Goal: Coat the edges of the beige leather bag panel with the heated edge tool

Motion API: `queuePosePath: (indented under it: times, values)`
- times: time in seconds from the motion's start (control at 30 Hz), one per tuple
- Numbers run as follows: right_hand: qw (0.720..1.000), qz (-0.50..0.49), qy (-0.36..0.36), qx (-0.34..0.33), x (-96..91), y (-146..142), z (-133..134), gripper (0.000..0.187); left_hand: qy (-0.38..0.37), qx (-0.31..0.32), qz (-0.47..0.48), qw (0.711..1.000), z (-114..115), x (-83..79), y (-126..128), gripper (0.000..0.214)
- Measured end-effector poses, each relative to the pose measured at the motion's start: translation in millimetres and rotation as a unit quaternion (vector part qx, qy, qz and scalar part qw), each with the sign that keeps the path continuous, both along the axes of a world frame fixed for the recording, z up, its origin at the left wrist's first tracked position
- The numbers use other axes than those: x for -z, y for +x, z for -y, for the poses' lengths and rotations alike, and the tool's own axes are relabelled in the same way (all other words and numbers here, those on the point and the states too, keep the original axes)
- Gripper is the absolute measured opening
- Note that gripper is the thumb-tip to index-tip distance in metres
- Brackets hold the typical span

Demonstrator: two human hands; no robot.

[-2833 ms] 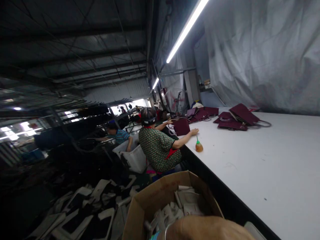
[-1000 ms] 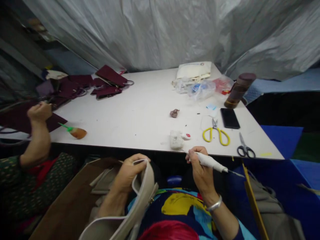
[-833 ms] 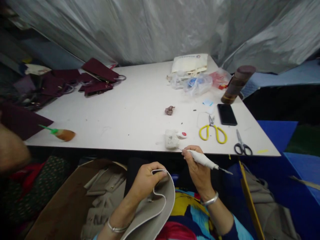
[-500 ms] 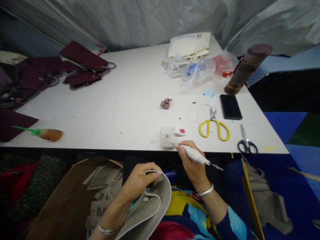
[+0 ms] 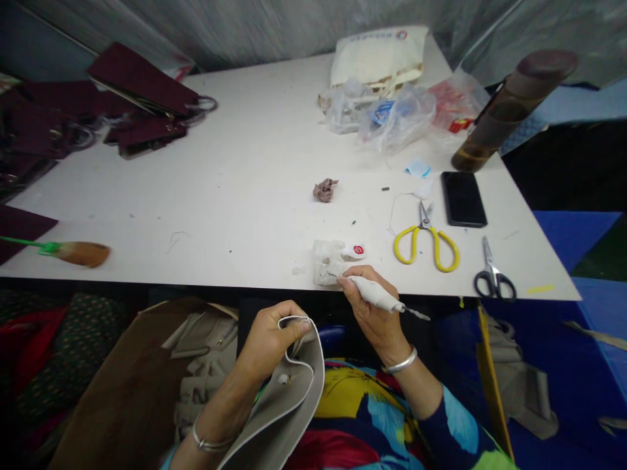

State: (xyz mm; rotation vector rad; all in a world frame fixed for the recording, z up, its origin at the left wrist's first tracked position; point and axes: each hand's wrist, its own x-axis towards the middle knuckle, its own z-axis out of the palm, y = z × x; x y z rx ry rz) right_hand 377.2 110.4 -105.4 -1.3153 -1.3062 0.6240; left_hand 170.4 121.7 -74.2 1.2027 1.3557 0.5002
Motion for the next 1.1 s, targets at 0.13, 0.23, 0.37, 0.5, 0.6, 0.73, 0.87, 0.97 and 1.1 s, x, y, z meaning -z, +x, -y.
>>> queuePosePath:
  times: [0.13,0.23,0.37,0.5,0.6,0.73,0.87,0.97,1.1]
  values:
    - [1.0,0.005,-0.005,0.002,1.2,0,-2,0.016,-0.013,0.001,0.014,1.0,-2,2.1,0,0.021]
    - [1.0,0.017,-0.012,0.004,1.6,0,-2,0.017,-0.021,-0.001,0.018,1.0,-2,3.6,0,0.021]
    - [1.0,0.023,-0.02,0.0,2.2,1,-2,0.018,-0.028,-0.001,0.015,0.999,-3,3.8,0,0.022]
    - [1.0,0.013,-0.027,0.001,4.4,0,-1,0.017,-0.027,0.011,0.01,1.0,-3,3.9,0,0.02]
    - [1.0,-0.001,-0.026,0.004,5.2,1,0,0.018,-0.024,0.023,0.005,0.999,-3,3.9,1,0.018]
    - [0.999,-0.04,-0.017,0.007,2.3,3,6,0.022,-0.023,0.041,0.004,0.999,-2,3.8,1,0.017]
    - [0.979,-0.143,-0.092,-0.112,-0.4,3,20,0.028,-0.018,0.058,0.002,0.998,0,4.7,1,0.016]
    - [0.969,-0.153,-0.118,-0.152,0.9,0,27,0.028,-0.018,0.066,0.001,0.998,1,5.3,2,0.016]
    - [0.968,-0.16,-0.118,-0.155,5.0,-3,31,0.025,-0.012,0.068,-0.003,0.998,3,4.7,4,0.014]
